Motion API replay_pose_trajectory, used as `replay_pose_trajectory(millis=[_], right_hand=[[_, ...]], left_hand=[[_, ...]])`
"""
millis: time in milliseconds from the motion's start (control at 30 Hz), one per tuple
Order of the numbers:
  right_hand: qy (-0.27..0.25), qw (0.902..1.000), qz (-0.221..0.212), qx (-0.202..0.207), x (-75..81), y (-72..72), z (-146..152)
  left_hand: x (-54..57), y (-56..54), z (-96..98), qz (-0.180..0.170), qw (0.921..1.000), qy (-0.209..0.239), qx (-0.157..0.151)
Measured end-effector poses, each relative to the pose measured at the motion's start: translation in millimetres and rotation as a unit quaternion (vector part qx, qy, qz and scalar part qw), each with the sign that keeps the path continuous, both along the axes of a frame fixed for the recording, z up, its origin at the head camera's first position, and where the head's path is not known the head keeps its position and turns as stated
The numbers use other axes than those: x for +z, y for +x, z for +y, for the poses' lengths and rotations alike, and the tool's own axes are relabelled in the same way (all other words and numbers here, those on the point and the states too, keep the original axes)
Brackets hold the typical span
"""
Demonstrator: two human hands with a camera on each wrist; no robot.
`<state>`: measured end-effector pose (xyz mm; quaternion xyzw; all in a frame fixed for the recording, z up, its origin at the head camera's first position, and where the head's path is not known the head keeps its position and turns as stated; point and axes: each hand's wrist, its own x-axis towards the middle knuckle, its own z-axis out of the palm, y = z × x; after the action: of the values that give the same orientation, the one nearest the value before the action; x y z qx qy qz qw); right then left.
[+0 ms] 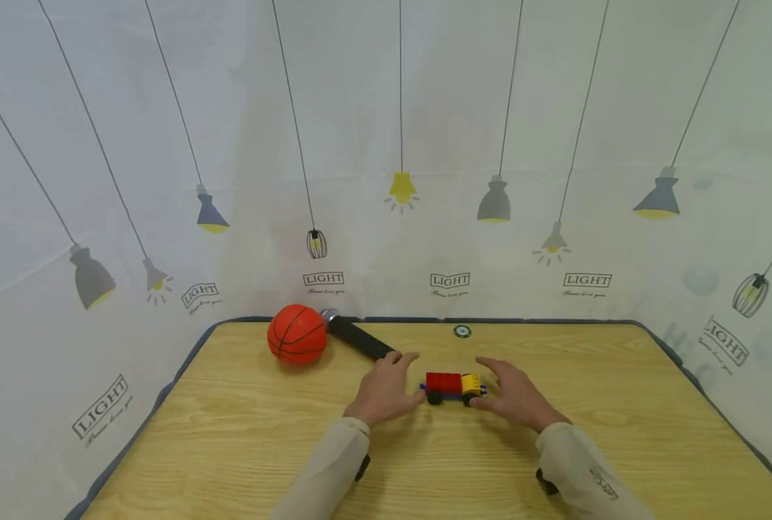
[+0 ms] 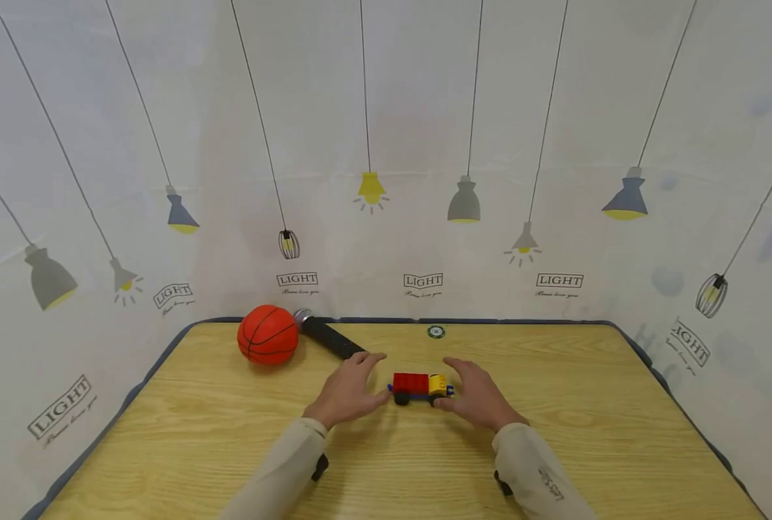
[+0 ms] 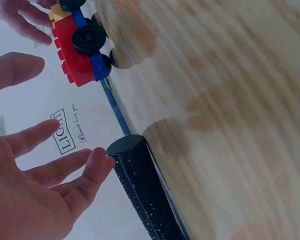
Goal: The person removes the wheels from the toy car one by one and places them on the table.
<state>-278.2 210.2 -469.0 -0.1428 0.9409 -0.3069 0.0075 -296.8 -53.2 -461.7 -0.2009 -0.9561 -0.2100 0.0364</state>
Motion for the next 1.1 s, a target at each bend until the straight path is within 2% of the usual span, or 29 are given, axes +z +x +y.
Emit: replay_pose_trajectory(millis=[133, 300, 433, 567, 1100], right_hand=[[-0.029, 0.9996, -0.006, 0.003, -4.7, -1.6, 0], [-0.069, 0.9975, -0.016, -0.001, -6.2, -2.5, -4], [-0.093, 0.9955, -0.014, -0.001, -5.2, -2.8, -7], [-0.098, 0.9952, -0.007, -0.004, -6.1, -3.8, -8], [-0.099, 0.9946, -0.012, -0.031, -6.4, -4.4, -9]], left_hand=[[0.0, -0.2, 6.4, 0.011, 0.9999, 0.005, 0.001], [-1.5, -2.7, 18.1, -0.004, 0.9997, 0.018, -0.017], [-4.6, -5.5, 25.4, -0.008, 0.9997, 0.003, -0.021], [-5.9, -7.5, 31.8, -0.009, 0.9997, -0.008, -0.022], [-5.1, -9.7, 45.4, -0.017, 0.9998, 0.001, -0.005]])
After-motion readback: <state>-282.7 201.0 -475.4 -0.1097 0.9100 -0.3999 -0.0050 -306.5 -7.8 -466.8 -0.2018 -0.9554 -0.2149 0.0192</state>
